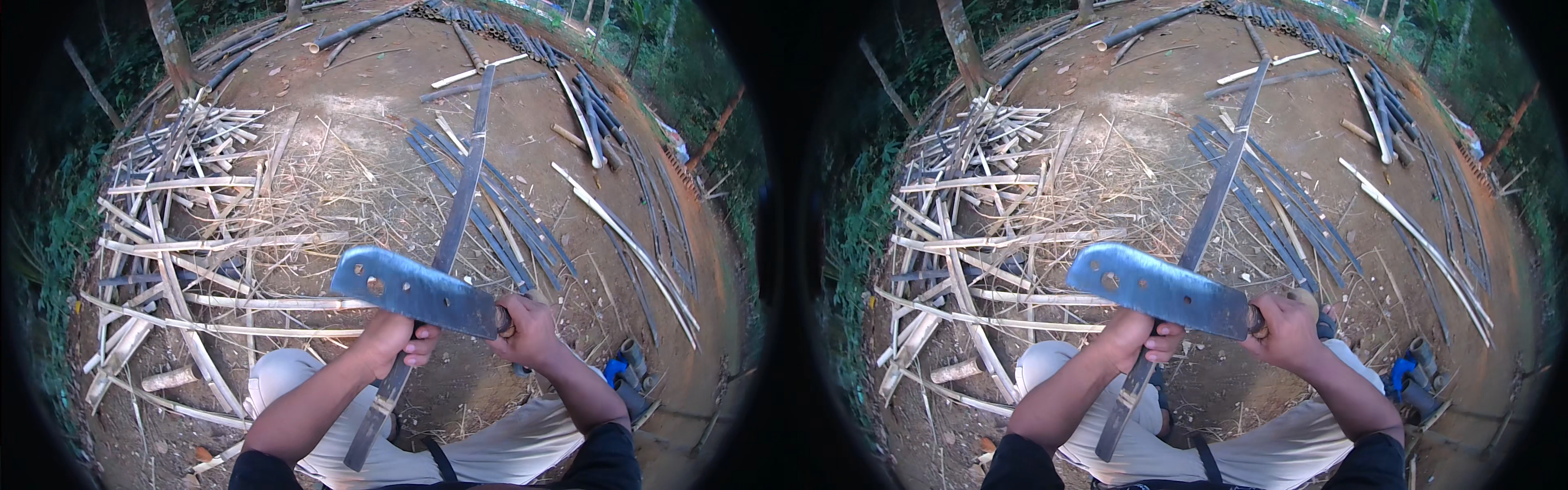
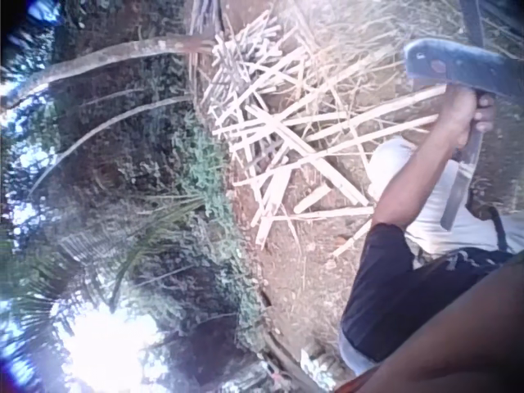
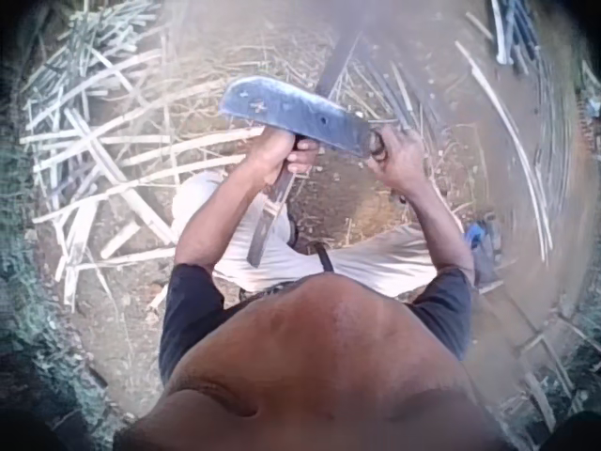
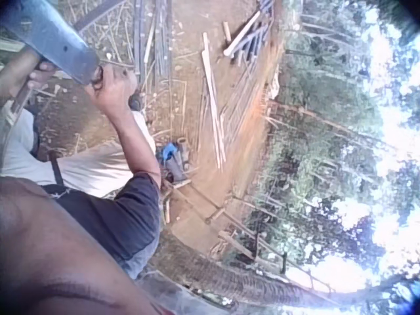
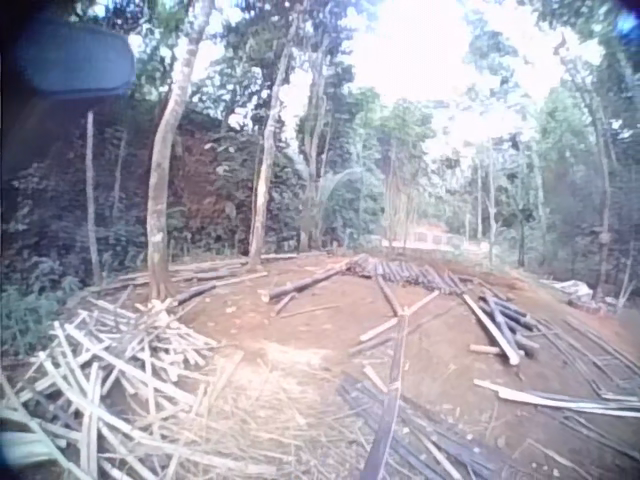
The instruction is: The person uses a large knife and pliers to shave and trim thin strips of bamboo in an outdoor workspace. They hold the bamboo strips and use the knife to shave them while using pliers to manipulate the ends.
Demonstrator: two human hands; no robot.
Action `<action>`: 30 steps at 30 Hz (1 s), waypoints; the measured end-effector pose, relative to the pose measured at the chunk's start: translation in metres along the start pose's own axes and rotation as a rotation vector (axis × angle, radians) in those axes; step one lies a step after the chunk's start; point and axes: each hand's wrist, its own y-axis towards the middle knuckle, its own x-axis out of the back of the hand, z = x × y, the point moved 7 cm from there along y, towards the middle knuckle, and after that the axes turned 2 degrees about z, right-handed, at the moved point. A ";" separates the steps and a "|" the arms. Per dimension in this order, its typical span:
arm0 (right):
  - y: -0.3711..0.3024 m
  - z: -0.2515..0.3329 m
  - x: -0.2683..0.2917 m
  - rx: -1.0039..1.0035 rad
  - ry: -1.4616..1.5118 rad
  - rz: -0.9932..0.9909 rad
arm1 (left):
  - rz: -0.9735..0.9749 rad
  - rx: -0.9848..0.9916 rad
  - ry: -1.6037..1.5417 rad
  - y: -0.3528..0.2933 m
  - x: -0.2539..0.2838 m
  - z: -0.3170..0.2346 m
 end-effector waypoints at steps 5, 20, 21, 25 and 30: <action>-0.014 -0.010 -0.014 0.023 -0.106 0.055 | 0.060 0.058 0.049 0.005 0.015 0.027; -0.014 -0.139 0.011 -0.497 -0.155 -0.083 | -0.005 0.189 0.158 0.003 0.000 0.026; -0.013 -0.126 0.005 -0.394 -0.150 -0.050 | -0.010 0.186 0.154 0.003 0.003 0.026; 0.001 -0.091 0.008 -0.002 -0.219 -0.119 | 0.033 0.201 0.153 -0.002 0.001 0.022; -0.025 -0.199 0.055 -0.593 -0.221 -0.245 | 0.132 0.266 0.161 -0.004 -0.006 0.033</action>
